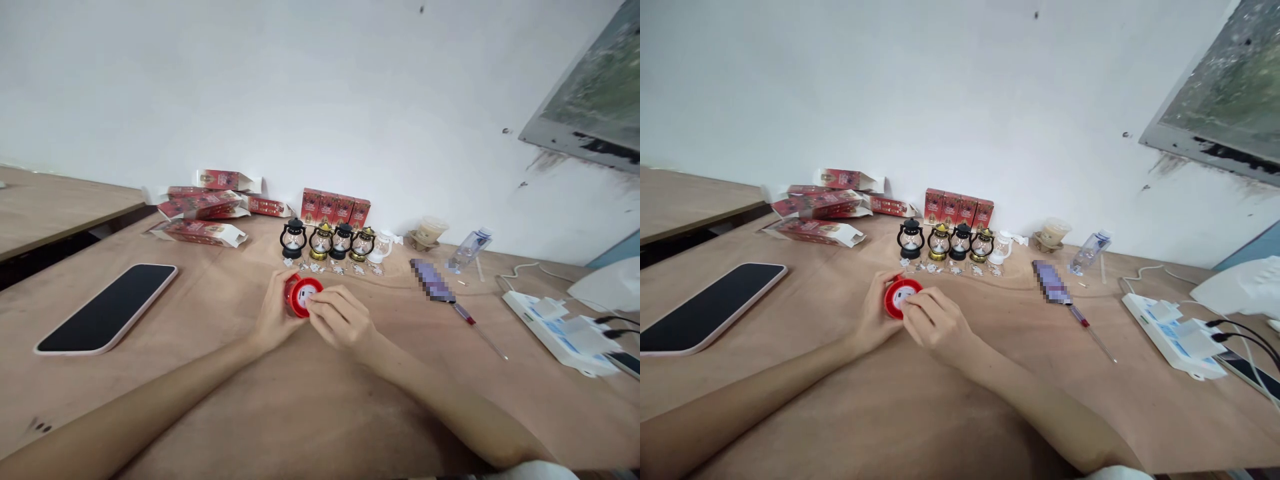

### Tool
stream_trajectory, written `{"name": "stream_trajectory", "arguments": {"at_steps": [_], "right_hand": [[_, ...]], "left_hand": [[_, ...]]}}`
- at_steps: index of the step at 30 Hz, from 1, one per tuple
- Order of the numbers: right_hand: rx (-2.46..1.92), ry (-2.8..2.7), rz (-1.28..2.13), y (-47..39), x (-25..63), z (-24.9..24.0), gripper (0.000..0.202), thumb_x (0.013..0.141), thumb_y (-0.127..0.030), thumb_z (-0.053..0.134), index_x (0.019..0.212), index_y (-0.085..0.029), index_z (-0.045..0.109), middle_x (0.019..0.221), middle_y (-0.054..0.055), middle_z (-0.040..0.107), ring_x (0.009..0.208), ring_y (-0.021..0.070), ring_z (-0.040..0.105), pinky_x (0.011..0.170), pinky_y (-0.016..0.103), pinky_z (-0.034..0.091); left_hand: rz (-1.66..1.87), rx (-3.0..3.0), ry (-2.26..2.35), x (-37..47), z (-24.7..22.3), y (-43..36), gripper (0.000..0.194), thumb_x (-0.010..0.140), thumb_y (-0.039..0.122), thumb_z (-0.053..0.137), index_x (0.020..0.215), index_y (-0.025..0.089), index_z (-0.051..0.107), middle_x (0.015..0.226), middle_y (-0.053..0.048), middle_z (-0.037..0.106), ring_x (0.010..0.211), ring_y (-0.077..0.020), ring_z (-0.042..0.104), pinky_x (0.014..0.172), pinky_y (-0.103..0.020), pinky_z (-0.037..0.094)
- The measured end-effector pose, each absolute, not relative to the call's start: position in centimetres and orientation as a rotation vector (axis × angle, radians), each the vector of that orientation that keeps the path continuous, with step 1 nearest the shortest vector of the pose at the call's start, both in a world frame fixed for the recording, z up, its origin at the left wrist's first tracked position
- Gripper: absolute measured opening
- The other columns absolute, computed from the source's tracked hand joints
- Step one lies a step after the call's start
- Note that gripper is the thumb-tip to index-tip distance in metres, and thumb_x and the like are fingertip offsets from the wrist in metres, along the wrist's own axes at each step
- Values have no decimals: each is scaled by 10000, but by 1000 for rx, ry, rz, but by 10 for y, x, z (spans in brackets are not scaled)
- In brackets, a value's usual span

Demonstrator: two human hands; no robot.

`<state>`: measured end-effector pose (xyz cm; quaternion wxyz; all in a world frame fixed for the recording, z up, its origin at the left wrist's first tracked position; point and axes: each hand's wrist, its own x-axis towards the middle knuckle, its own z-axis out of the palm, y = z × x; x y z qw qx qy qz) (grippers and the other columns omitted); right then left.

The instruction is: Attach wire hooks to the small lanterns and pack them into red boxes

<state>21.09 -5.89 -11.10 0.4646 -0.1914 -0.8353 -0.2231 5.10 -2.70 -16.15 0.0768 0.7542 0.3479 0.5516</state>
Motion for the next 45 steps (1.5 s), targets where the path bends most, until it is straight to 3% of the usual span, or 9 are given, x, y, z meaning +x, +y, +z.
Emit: {"name": "stream_trajectory", "arguments": {"at_steps": [14,17,19,22,26,29,32,40,45], "right_hand": [[-644,-1931,-163,-63,207,-107,145,835,-100,565,832,-198,672,837,49,695,811,160,601,745,323,527],[-819,-1817,145,-60,207,-108,151,762,-185,684,902,-242,683,1120,67,634,1028,201,578,889,401,490],[-889,-1702,486,-56,207,-111,431,670,-236,764,1076,-257,621,1261,91,554,1072,216,580,897,408,497],[-888,-1523,1008,-50,207,-117,671,584,-245,808,1190,-232,522,1212,114,600,959,205,645,785,354,550],[-905,-1398,1261,-50,205,-118,567,557,-242,819,1074,-212,588,1093,75,669,947,203,648,807,344,537],[-797,-1447,1230,-54,201,-117,452,637,-317,780,1042,-221,605,1102,52,658,1032,198,614,895,346,499],[-687,-1608,1133,-56,198,-118,589,626,-345,792,1154,-246,547,1217,53,600,1141,208,557,969,356,455],[-832,-1701,398,-46,219,-102,466,709,-279,732,1131,-253,534,1134,49,619,1069,206,586,936,392,470],[-909,-1803,116,-46,228,-93,444,708,-200,698,1121,-234,541,1088,62,629,1037,224,582,897,409,476]], "left_hand": [[1694,2200,1055,52,-161,-26,567,706,332,674,1193,295,386,1089,-74,487,993,-282,560,808,-461,519],[1716,2240,1033,52,-162,-26,582,717,302,672,1215,288,372,1086,-68,479,963,-254,565,781,-435,524],[1718,2267,1022,51,-163,-26,599,723,297,675,1230,278,359,1084,-64,470,955,-238,561,773,-420,523],[1714,2288,1010,50,-166,-26,636,721,310,687,1256,281,344,1095,-65,452,984,-241,540,797,-428,514],[1729,2281,1001,49,-169,-27,689,704,316,710,1281,300,335,1124,-73,432,1039,-264,510,847,-448,497],[1719,2214,1001,49,-168,-28,657,735,331,688,1285,283,330,1124,-73,427,1034,-259,515,847,-446,502],[1697,2177,944,50,-166,-30,661,750,386,676,1298,264,329,1146,-88,423,1057,-276,514,869,-444,500],[1677,2212,928,52,-170,-28,1070,609,547,755,1436,275,133,1292,-149,338,1213,-342,414,966,-555,418],[1749,2310,919,51,-167,-28,848,739,446,690,1407,276,196,1257,-134,367,1199,-295,417,966,-534,416]]}}
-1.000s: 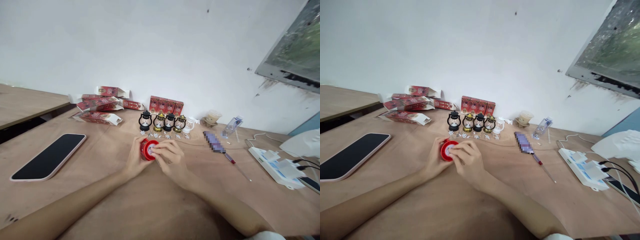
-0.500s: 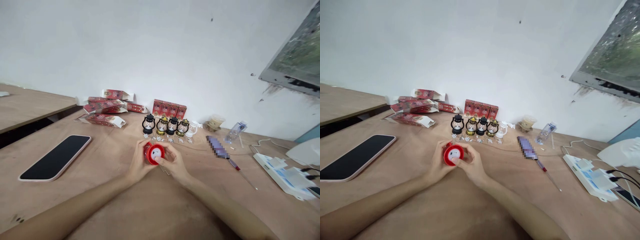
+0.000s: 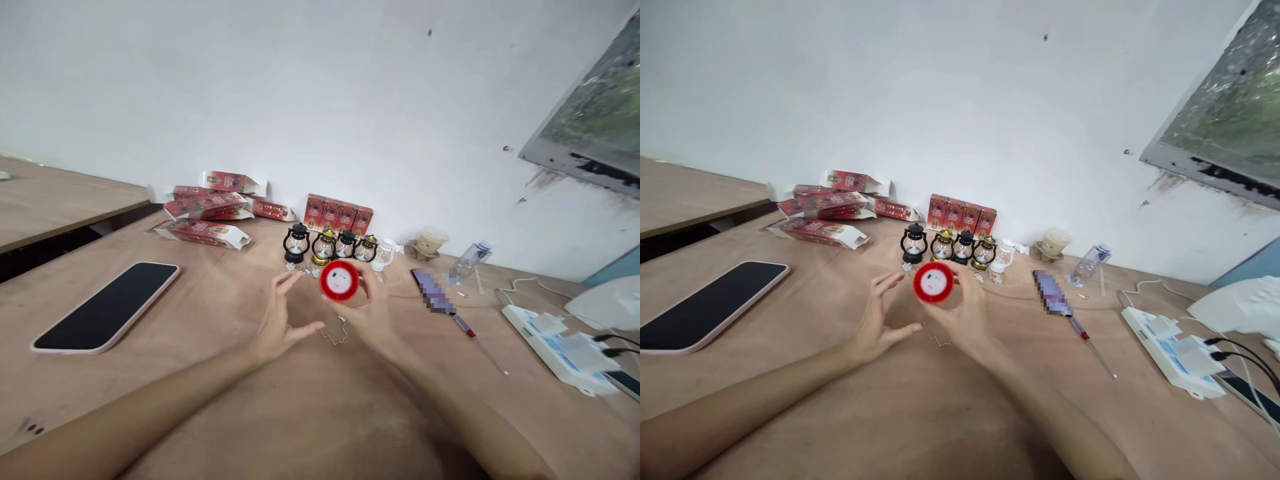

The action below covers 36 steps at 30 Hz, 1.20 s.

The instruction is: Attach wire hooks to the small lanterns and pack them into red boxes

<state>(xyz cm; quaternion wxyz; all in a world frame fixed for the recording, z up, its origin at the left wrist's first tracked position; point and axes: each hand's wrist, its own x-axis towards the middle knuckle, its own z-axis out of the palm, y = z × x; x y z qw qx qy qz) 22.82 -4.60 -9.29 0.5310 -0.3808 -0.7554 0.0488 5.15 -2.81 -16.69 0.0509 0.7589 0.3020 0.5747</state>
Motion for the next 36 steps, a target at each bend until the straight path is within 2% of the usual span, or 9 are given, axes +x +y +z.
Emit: {"name": "stream_trajectory", "arguments": {"at_steps": [6,13,17,24,36], "right_hand": [[-943,-1933,383,-54,221,-93,449,717,-219,705,1134,-250,543,1110,43,640,1024,213,591,880,383,486],[-1004,-1991,25,-58,217,-100,446,737,-177,652,1167,-260,569,1117,72,624,1040,258,548,904,443,443],[-1065,-1962,170,-59,214,-106,469,711,-202,665,1163,-253,553,1076,62,634,1004,252,572,868,417,461],[-1055,-1899,311,-61,210,-107,482,694,-217,690,1153,-216,545,1113,66,630,1027,233,576,906,388,456],[-1091,-1939,102,-61,213,-111,485,705,-198,627,1179,-231,534,1059,74,621,980,248,561,851,406,461]], "left_hand": [[1849,2390,827,49,-162,-29,593,836,349,601,1345,280,304,1211,-109,417,1150,-245,442,933,-471,443],[1787,2482,801,45,-162,-32,467,890,371,513,1315,274,346,1161,-100,494,1066,-225,513,846,-386,455],[1748,2660,872,41,-159,-33,336,921,265,469,1256,273,456,1104,-78,536,999,-196,529,801,-331,416],[1776,2836,899,36,-154,-31,342,929,195,436,1254,284,494,1024,-69,548,918,-176,528,746,-297,378],[1710,2842,942,38,-155,-32,335,931,208,428,1256,277,473,1025,-66,594,904,-177,562,753,-299,367]]}}
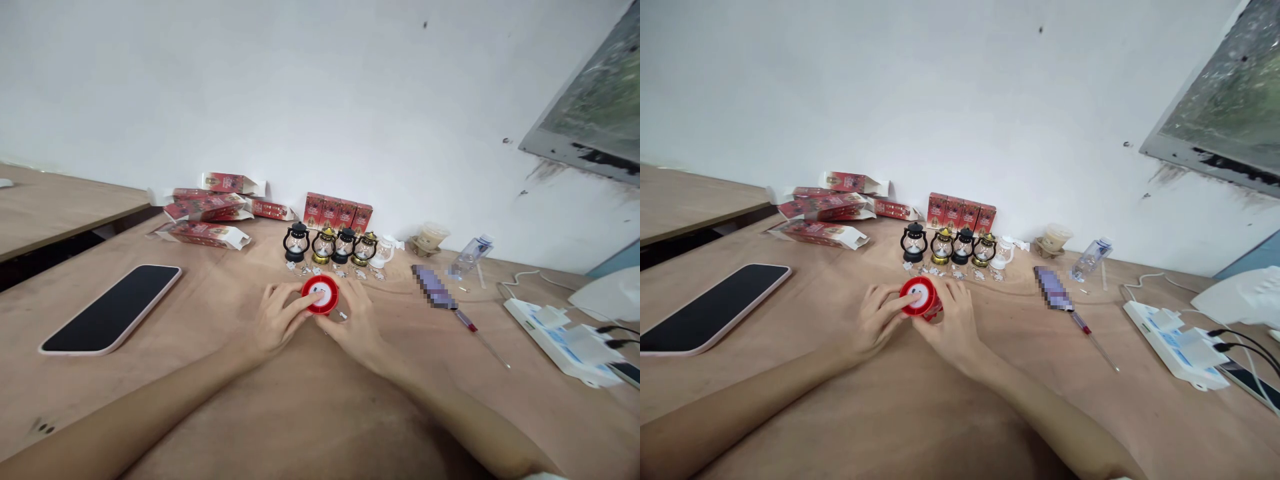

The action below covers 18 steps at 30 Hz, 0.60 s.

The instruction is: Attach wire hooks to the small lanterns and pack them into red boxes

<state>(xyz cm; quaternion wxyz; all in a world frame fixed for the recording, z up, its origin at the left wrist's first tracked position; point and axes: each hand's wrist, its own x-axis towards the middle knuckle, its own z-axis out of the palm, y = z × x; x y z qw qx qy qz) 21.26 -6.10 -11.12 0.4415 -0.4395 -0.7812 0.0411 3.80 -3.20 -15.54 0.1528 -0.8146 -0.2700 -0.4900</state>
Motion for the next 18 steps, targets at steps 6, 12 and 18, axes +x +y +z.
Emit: {"name": "stream_trajectory", "arguments": {"at_steps": [6,12,18], "right_hand": [[-1031,-1960,-54,-58,215,-116,502,722,-216,630,1212,-229,521,1084,75,614,995,254,543,872,418,448],[-996,-1951,-97,-57,215,-118,495,731,-212,626,1213,-227,515,1095,76,614,998,249,547,875,417,447],[-999,-1962,-45,-56,215,-119,508,724,-215,630,1217,-240,512,1089,71,618,999,249,552,861,410,457]], "left_hand": [[-1461,-2351,-791,39,-157,-31,449,927,237,447,1362,237,339,1070,-93,623,907,-191,572,765,-309,375],[-1436,-2335,-775,38,-159,-29,433,935,231,426,1362,241,351,1046,-86,624,900,-183,573,774,-305,369],[-1427,-2331,-782,38,-158,-30,407,944,246,401,1349,255,353,1034,-81,635,886,-184,587,778,-314,359]]}}
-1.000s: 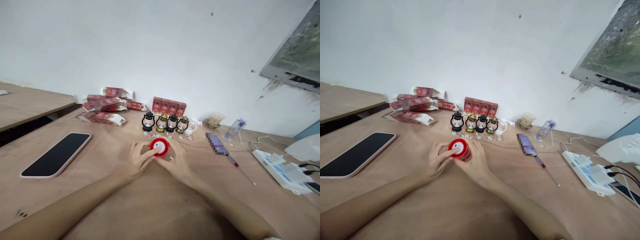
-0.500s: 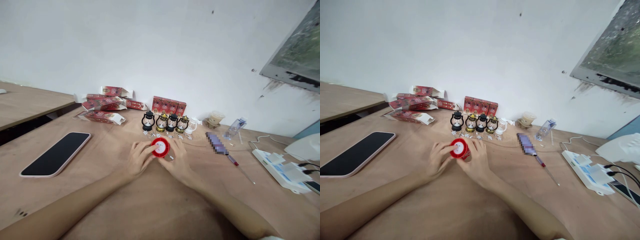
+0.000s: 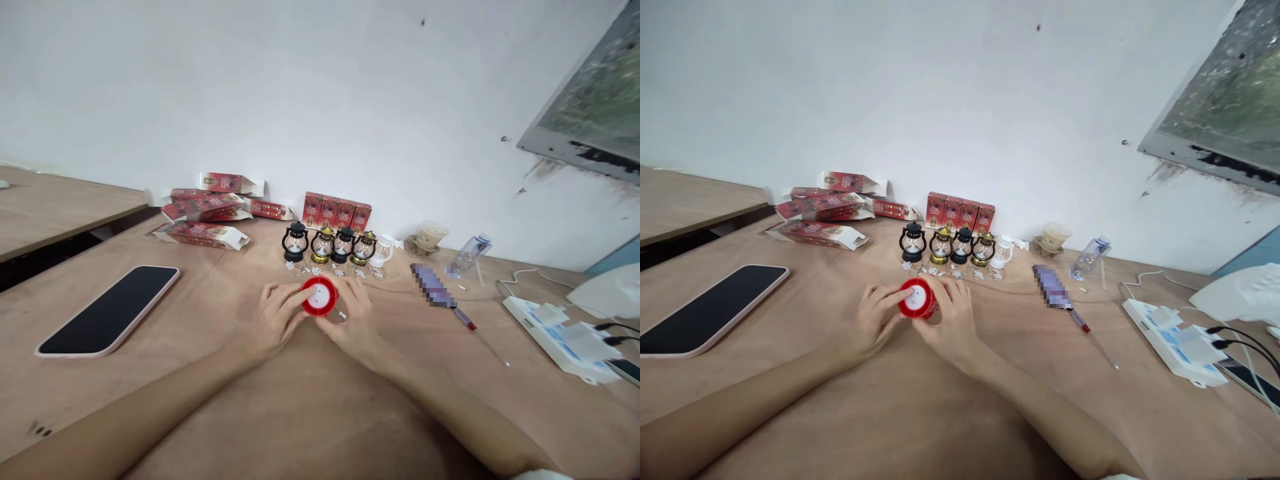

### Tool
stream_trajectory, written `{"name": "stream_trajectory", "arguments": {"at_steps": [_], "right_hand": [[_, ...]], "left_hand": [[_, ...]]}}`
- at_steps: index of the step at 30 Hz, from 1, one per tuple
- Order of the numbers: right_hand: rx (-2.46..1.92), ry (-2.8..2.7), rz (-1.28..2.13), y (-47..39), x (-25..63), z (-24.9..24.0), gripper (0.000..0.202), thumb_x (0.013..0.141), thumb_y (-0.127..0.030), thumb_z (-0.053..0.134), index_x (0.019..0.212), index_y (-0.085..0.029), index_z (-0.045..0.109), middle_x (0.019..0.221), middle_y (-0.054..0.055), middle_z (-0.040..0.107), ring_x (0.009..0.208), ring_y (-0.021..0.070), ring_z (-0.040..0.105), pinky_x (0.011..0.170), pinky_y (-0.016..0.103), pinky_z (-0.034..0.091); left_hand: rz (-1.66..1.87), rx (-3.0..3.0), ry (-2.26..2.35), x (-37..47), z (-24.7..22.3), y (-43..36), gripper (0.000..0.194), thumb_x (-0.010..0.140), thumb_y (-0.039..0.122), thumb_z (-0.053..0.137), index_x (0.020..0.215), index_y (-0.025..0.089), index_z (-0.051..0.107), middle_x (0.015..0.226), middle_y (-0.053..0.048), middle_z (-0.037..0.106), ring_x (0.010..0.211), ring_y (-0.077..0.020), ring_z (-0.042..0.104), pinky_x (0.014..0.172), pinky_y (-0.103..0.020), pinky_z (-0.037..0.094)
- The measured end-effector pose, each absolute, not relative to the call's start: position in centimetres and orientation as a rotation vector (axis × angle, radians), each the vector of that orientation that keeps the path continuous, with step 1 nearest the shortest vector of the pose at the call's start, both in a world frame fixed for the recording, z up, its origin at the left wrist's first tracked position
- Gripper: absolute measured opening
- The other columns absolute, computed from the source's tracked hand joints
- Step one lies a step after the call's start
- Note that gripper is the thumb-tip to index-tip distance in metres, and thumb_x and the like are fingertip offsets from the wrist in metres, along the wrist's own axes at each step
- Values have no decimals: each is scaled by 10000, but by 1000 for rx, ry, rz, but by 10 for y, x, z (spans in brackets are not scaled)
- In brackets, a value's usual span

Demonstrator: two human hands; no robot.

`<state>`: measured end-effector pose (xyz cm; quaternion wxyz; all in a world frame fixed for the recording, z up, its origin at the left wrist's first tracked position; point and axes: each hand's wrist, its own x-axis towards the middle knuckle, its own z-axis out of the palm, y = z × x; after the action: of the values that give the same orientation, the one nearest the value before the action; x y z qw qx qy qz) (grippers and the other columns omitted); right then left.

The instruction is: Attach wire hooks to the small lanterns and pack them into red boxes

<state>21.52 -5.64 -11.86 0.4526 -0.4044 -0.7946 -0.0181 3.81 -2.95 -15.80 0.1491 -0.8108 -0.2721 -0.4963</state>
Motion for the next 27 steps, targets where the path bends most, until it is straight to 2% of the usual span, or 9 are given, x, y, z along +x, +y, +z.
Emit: {"name": "stream_trajectory", "arguments": {"at_steps": [14,20,27], "right_hand": [[-1000,-1965,-40,-58,214,-118,501,730,-211,623,1217,-238,510,1082,70,621,995,245,555,856,403,460],[-998,-1965,-28,-58,214,-120,522,718,-211,629,1224,-247,508,1087,66,621,1000,245,550,862,402,451],[-1053,-1949,24,-59,212,-120,477,700,-188,599,1169,-253,550,1070,49,645,954,246,553,830,396,446]], "left_hand": [[-1443,-2297,-766,36,-161,-27,377,947,259,387,1324,268,386,1032,-75,640,875,-183,584,807,-330,341],[-1452,-2311,-797,37,-166,-23,376,949,291,371,1324,310,392,1053,-61,644,875,-187,590,844,-346,330],[-1481,-2267,-797,37,-173,-20,373,953,271,370,1322,323,385,1044,-45,655,855,-173,601,848,-345,330]]}}
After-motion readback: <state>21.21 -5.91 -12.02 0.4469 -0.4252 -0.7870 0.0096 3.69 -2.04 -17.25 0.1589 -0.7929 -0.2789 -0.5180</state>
